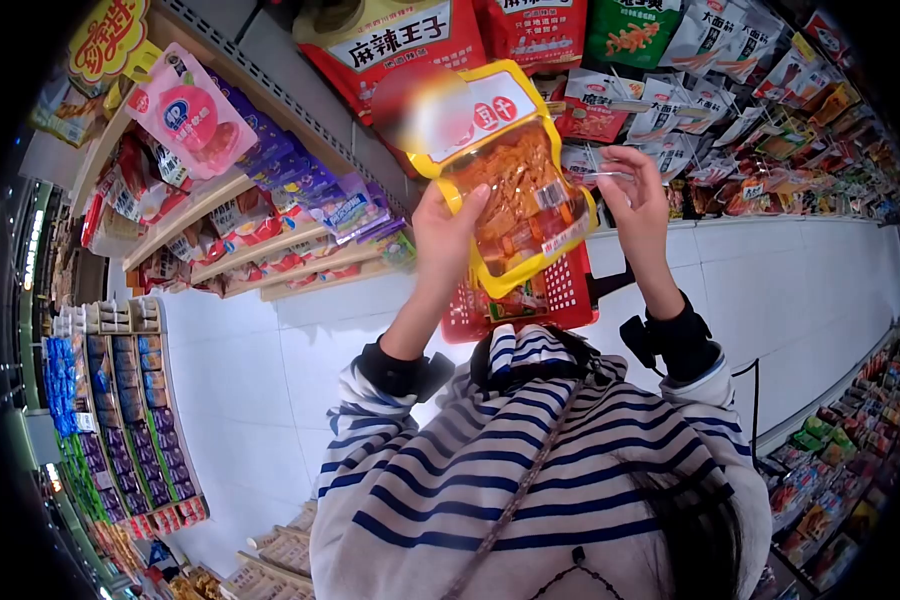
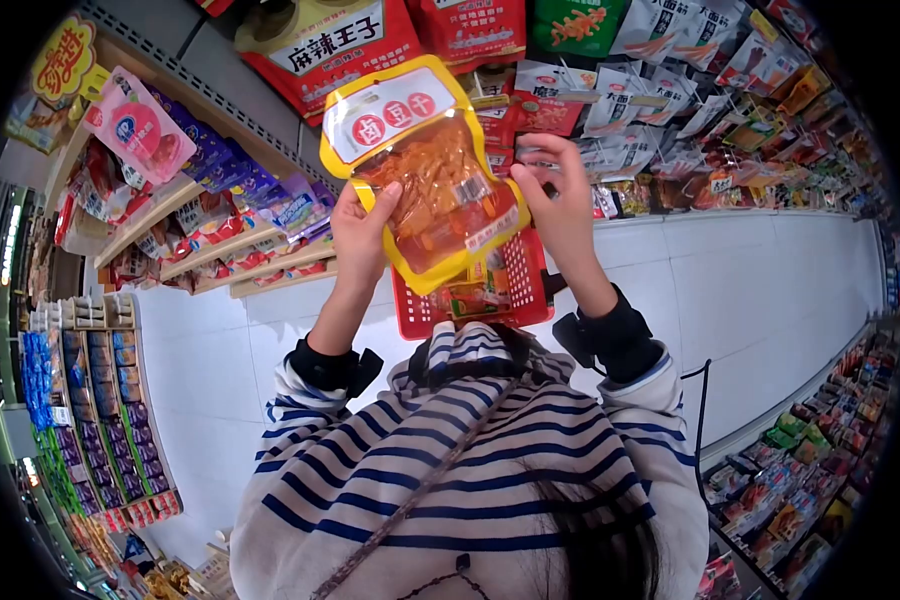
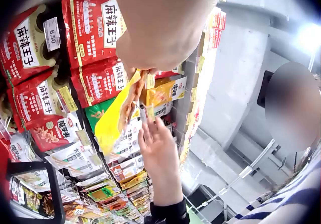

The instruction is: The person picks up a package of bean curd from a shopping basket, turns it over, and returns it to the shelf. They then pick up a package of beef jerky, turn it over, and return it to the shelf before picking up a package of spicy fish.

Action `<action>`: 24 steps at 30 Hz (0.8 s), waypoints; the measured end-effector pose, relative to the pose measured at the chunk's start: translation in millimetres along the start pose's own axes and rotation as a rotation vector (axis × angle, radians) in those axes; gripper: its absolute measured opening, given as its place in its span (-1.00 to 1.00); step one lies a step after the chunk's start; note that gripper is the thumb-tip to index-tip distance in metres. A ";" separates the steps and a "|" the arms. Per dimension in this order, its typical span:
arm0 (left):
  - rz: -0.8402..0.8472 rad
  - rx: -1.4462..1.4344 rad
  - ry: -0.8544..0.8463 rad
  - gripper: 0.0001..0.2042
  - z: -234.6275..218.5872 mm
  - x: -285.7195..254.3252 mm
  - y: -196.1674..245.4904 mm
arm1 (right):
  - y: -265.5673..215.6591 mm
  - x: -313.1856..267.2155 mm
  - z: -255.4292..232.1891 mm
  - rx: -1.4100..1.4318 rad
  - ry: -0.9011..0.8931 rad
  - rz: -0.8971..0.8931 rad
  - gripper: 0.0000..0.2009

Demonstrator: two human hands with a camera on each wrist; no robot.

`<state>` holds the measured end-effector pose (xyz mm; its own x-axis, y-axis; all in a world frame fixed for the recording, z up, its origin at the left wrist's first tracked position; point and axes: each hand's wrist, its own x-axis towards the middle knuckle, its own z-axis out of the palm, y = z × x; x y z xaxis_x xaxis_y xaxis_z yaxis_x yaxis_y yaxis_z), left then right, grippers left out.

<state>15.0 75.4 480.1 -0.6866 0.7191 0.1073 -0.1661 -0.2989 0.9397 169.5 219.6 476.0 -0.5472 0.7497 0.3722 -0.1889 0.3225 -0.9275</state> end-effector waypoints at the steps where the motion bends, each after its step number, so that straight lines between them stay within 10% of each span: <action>1: 0.035 0.035 0.031 -0.78 2.1 -0.3 0.0 | -13.8 -2.3 4.6 0.043 -0.091 0.038 -0.57; 7: 0.134 0.338 -0.005 -0.69 37.4 -15.7 0.7 | -42.2 -16.2 41.0 0.210 -0.299 0.045 -0.30; 9: 0.524 0.667 -0.139 -0.56 46.4 -17.5 1.9 | -30.6 -21.4 45.5 0.329 -0.295 0.051 -0.23; 14: 0.588 0.873 -0.390 -0.42 41.4 -19.2 0.5 | -21.5 -20.0 33.2 0.337 -0.142 0.238 -0.62; 24: 0.480 0.887 -0.558 -0.55 31.2 -17.7 3.3 | -0.2 -11.0 22.7 0.424 0.161 0.292 -0.72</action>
<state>48.6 81.3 491.4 -0.0990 0.8942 0.4366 0.7359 -0.2296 0.6370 157.0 198.2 471.3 -0.5010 0.8629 0.0662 -0.3786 -0.1497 -0.9134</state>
